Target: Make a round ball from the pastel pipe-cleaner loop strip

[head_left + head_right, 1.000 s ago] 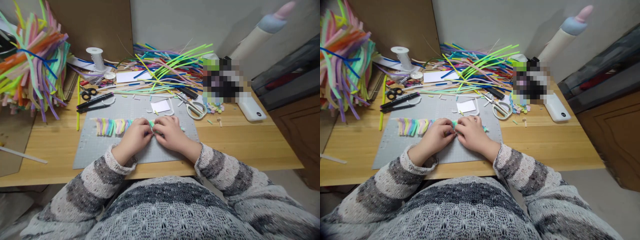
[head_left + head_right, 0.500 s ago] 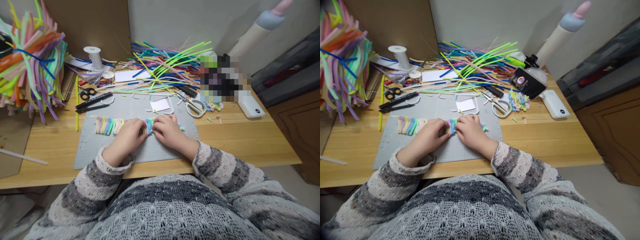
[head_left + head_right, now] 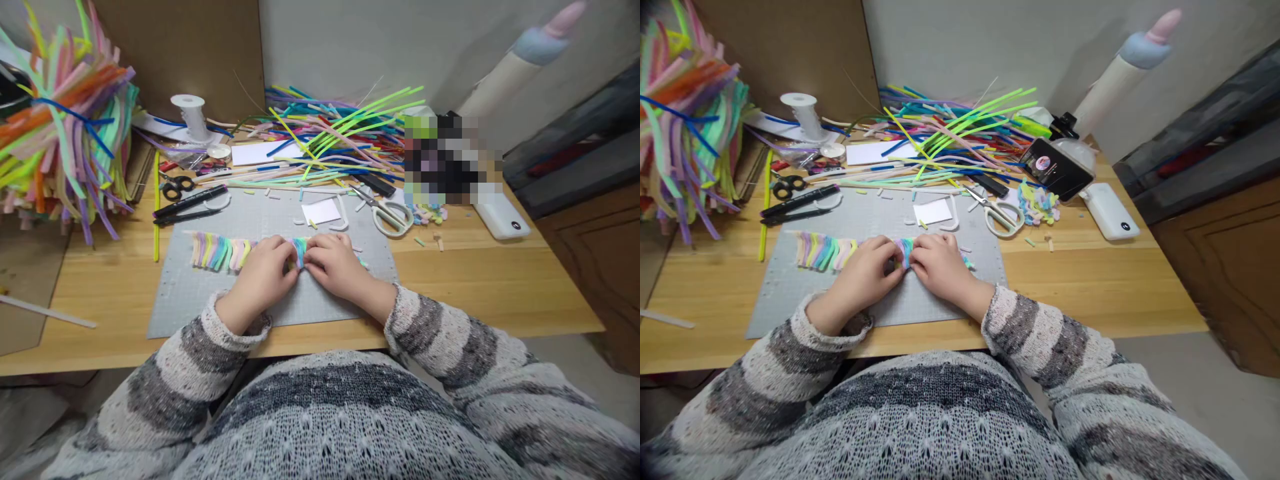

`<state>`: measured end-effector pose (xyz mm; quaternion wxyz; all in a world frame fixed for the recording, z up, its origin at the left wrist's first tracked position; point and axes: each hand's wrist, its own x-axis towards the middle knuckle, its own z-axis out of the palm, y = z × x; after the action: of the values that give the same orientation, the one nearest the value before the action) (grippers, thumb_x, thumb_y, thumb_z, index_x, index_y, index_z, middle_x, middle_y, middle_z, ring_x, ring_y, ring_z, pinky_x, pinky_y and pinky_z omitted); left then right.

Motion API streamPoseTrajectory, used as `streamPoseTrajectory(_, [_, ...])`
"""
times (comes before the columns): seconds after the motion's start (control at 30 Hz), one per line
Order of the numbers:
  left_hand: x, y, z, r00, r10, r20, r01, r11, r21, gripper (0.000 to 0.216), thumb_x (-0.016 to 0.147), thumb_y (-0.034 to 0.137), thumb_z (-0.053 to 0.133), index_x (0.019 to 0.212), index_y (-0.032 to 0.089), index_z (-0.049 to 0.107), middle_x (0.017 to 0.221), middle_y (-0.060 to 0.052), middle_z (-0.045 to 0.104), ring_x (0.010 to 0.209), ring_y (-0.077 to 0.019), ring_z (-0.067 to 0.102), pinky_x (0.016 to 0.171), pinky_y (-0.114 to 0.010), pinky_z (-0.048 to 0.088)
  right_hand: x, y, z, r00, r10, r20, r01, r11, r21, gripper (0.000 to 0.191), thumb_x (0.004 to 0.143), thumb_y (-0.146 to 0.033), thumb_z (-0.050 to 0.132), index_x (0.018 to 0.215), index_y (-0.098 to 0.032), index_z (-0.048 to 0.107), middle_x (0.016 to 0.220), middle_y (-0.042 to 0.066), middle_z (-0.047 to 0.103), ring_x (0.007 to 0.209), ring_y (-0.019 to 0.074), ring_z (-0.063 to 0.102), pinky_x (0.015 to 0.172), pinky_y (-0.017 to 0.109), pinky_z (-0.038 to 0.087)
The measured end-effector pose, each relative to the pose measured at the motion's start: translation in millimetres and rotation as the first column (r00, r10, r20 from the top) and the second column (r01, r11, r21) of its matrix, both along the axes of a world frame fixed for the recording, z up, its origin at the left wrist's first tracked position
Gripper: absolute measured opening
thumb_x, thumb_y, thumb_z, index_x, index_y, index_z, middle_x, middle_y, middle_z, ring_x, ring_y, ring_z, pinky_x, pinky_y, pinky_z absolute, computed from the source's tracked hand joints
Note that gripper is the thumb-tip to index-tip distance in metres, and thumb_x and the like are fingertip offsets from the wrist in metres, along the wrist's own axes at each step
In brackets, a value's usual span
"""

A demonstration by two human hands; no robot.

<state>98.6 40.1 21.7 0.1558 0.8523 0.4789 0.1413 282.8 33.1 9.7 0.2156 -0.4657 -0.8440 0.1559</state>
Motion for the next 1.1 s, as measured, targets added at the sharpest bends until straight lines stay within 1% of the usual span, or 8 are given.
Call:
streamPoseTrajectory(0.13, [2, 1, -3.8, 0.996, 0.012, 0.091, -0.011, 1.000, -0.015, 0.002, 0.082, 0.020, 0.060, 0.083, 0.018, 0.061, 0.090, -0.006, 0.059, 0.089, -0.0226, 0.056, 0.081, -0.036, 0.046, 2, 2, -4.6, 0.999, 0.017, -0.048, -0.018, 1.000, -0.019, 0.008, 0.088, -0.014, 0.062, 0.084, -0.019, 0.066, 0.097, 0.005, 0.067, 0.100, 0.0221, 0.056, 0.089, 0.038, 0.029])
streamPoseTrajectory(0.33, [5, 1, -4.0, 0.988, 0.010, 0.155, -0.005, 0.999, -0.033, 0.007, 0.080, 0.012, 0.059, 0.077, 0.017, 0.062, 0.085, -0.005, 0.061, 0.085, -0.0203, 0.057, 0.080, -0.034, 0.046, 3, 5, -7.1, 0.995, 0.028, -0.094, -0.034, 0.998, -0.055, 0.006, 0.087, -0.014, 0.062, 0.084, -0.019, 0.065, 0.099, 0.006, 0.066, 0.098, 0.0227, 0.056, 0.086, 0.035, 0.035])
streamPoseTrajectory(0.43, [5, 1, -4.0, 0.983, 0.001, 0.183, 0.006, 0.999, -0.039, 0.010, 0.079, 0.010, 0.059, 0.072, 0.017, 0.062, 0.081, -0.004, 0.061, 0.081, -0.0192, 0.057, 0.076, -0.033, 0.045, 2, 3, -1.8, 0.997, 0.034, -0.064, -0.038, 0.998, -0.059, 0.004, 0.086, -0.016, 0.062, 0.090, -0.019, 0.062, 0.099, 0.006, 0.065, 0.097, 0.0229, 0.055, 0.085, 0.035, 0.035])
streamPoseTrajectory(0.53, [3, 3, -5.8, 0.977, -0.005, 0.213, 0.019, 0.998, -0.066, 0.011, 0.080, 0.010, 0.061, 0.071, 0.017, 0.063, 0.080, -0.004, 0.063, 0.080, -0.0186, 0.057, 0.075, -0.032, 0.046, 1, -1, 4.1, 0.999, 0.053, 0.006, -0.053, 0.998, -0.036, 0.014, 0.087, -0.025, 0.062, 0.099, -0.019, 0.060, 0.104, 0.007, 0.064, 0.100, 0.0244, 0.054, 0.087, 0.036, 0.033])
streamPoseTrajectory(0.63, [2, 5, -7.3, 0.970, -0.013, 0.244, 0.041, 0.993, -0.109, 0.012, 0.082, 0.010, 0.060, 0.073, 0.016, 0.065, 0.081, -0.004, 0.064, 0.081, -0.0179, 0.059, 0.078, -0.032, 0.046, -1, -3, 6.5, 0.996, 0.051, 0.077, -0.051, 0.999, -0.003, 0.014, 0.091, -0.029, 0.058, 0.101, -0.019, 0.060, 0.108, 0.008, 0.065, 0.103, 0.0255, 0.053, 0.088, 0.037, 0.031])
streamPoseTrajectory(0.83, [3, 4, -4.7, 0.977, 0.006, 0.215, 0.019, 0.993, -0.115, 0.013, 0.081, 0.011, 0.060, 0.070, 0.017, 0.063, 0.079, -0.004, 0.065, 0.077, -0.0177, 0.058, 0.074, -0.032, 0.045, -1, -4, 4.6, 0.994, 0.016, 0.110, -0.021, 0.999, 0.046, 0.014, 0.087, -0.015, 0.056, 0.098, -0.020, 0.063, 0.109, 0.008, 0.065, 0.104, 0.0247, 0.053, 0.086, 0.037, 0.029])
streamPoseTrajectory(1.0, [3, 2, -2.1, 0.983, 0.009, 0.184, 0.013, 0.992, -0.122, 0.011, 0.080, 0.012, 0.058, 0.071, 0.017, 0.060, 0.080, -0.004, 0.063, 0.078, -0.0179, 0.057, 0.073, -0.031, 0.045, 1, -3, 3.5, 0.995, 0.041, 0.092, -0.046, 0.997, 0.057, 0.011, 0.088, -0.018, 0.059, 0.095, -0.023, 0.066, 0.104, 0.006, 0.064, 0.101, 0.0233, 0.053, 0.084, 0.037, 0.029])
streamPoseTrajectory(1.1, [2, 0, -1.9, 0.994, -0.007, 0.107, 0.016, 0.997, -0.079, 0.005, 0.079, 0.018, 0.062, 0.082, 0.018, 0.058, 0.087, -0.005, 0.062, 0.081, -0.0201, 0.056, 0.072, -0.033, 0.044, 1, -2, 2.0, 0.996, 0.044, 0.083, -0.048, 0.998, 0.045, 0.008, 0.090, -0.020, 0.058, 0.092, -0.021, 0.067, 0.102, 0.006, 0.064, 0.100, 0.0226, 0.053, 0.083, 0.036, 0.031])
